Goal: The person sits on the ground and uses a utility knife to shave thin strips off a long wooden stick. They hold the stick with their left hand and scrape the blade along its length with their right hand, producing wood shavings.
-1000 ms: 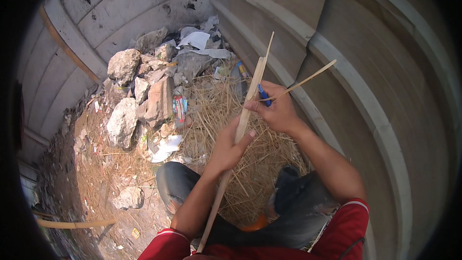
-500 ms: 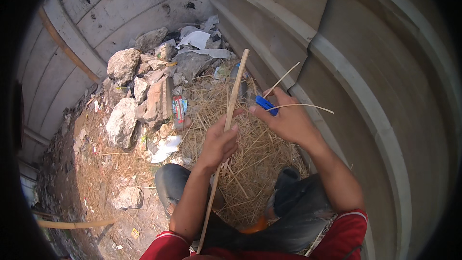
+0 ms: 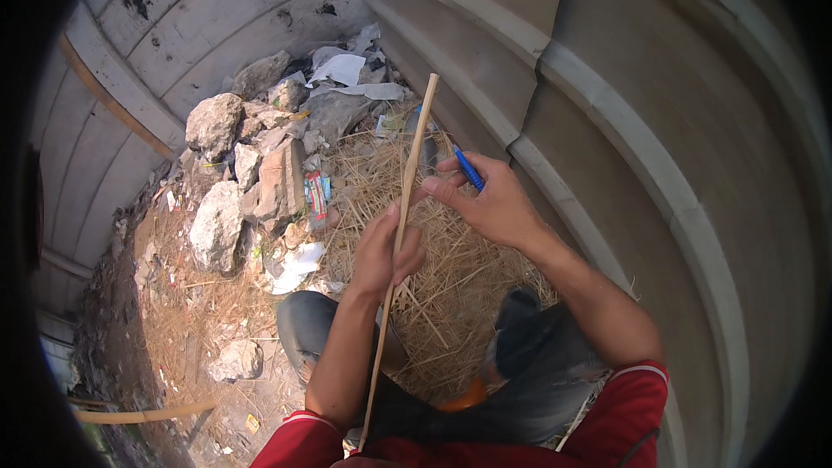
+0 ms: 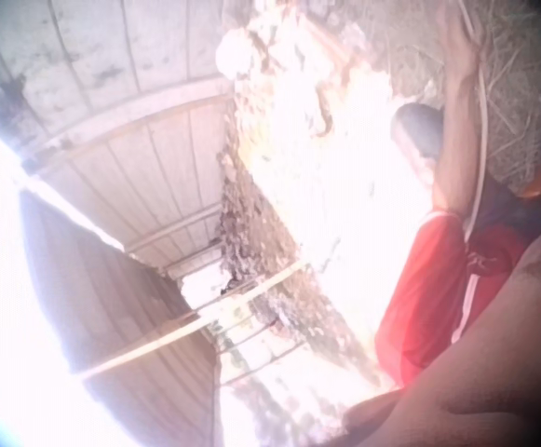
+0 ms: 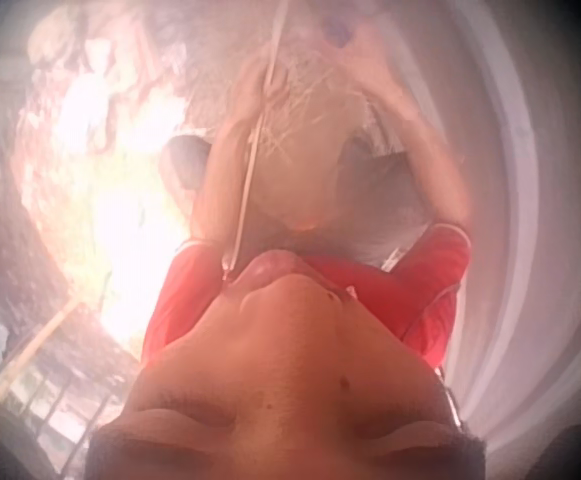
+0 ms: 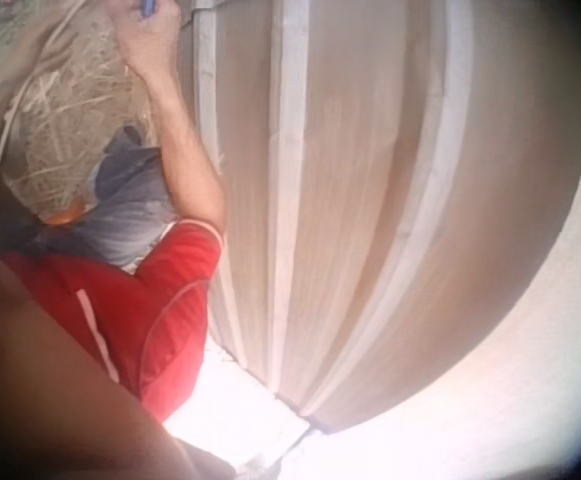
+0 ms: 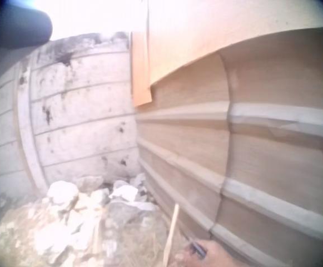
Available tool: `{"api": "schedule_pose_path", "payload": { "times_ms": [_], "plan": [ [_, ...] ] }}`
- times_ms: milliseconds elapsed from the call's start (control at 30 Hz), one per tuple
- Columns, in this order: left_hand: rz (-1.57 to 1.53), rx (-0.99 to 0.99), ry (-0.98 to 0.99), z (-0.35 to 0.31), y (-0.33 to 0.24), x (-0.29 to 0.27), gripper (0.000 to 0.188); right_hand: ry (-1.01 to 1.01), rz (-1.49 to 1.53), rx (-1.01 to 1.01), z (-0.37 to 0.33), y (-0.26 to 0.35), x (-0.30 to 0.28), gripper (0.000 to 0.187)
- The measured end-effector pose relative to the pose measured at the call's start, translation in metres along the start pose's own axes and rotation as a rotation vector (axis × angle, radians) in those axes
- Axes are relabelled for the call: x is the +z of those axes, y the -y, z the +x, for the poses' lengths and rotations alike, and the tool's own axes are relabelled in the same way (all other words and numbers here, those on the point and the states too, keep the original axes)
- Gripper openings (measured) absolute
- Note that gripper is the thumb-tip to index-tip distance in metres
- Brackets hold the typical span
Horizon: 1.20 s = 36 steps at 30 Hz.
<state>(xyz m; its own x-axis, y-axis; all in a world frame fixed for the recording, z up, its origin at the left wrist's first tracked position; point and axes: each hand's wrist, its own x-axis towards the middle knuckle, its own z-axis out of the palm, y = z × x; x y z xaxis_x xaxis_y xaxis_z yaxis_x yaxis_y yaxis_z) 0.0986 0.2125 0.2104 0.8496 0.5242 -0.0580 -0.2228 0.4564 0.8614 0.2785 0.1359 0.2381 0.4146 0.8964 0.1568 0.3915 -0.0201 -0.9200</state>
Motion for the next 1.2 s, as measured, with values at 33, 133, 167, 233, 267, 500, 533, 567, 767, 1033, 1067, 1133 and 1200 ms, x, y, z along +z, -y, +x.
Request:
{"api": "schedule_pose_path", "payload": {
  "times_ms": [33,133,167,233,267,500,533,567,767,1033,1067,1133,1200],
  "plan": [
    [-0.016,0.000,0.007,0.000,0.002,0.005,0.055,-0.035,0.139,-0.070,0.000,-0.008,0.005,0.057],
    [-0.004,-0.028,0.002,-0.001,0.009,0.007,0.054,0.051,0.016,0.057,-0.001,0.007,0.010,0.049],
    [0.013,-0.040,0.001,-0.001,0.010,0.005,0.054,0.011,-0.017,-0.015,0.000,0.004,0.012,0.045],
    [0.013,-0.035,0.059,-0.002,0.013,0.000,0.053,0.072,0.233,-0.017,0.005,-0.007,0.014,0.038],
    [0.014,-0.031,0.085,-0.003,0.014,-0.002,0.052,0.105,0.359,-0.020,0.008,-0.007,0.015,0.034],
    [0.307,-0.046,0.216,-0.011,0.016,0.009,0.059,-0.346,0.194,0.028,0.034,-0.013,-0.019,0.038],
    [0.310,-0.070,0.216,-0.013,0.011,0.015,0.058,-0.363,0.083,-0.043,0.036,-0.014,-0.025,0.040],
    [0.312,-0.089,0.210,-0.014,0.008,0.017,0.058,-0.372,-0.027,-0.119,0.037,-0.012,-0.027,0.042],
    [0.204,0.062,-0.058,-0.005,0.013,-0.010,0.060,0.162,-0.402,-0.198,0.000,0.005,-0.011,0.048],
    [0.407,0.210,-0.149,0.003,0.029,-0.032,0.065,0.316,-0.635,-0.292,-0.013,0.015,0.017,0.043],
    [0.431,0.222,-0.157,0.003,0.028,-0.031,0.064,0.294,-0.654,-0.306,-0.011,0.009,0.018,0.046],
    [0.452,0.233,-0.163,0.000,0.024,-0.024,0.063,0.216,-0.681,-0.275,-0.002,0.002,0.015,0.049],
    [0.458,0.233,-0.141,-0.006,0.022,-0.017,0.063,0.110,-0.695,-0.193,0.017,-0.002,0.005,0.050]
  ]
}}
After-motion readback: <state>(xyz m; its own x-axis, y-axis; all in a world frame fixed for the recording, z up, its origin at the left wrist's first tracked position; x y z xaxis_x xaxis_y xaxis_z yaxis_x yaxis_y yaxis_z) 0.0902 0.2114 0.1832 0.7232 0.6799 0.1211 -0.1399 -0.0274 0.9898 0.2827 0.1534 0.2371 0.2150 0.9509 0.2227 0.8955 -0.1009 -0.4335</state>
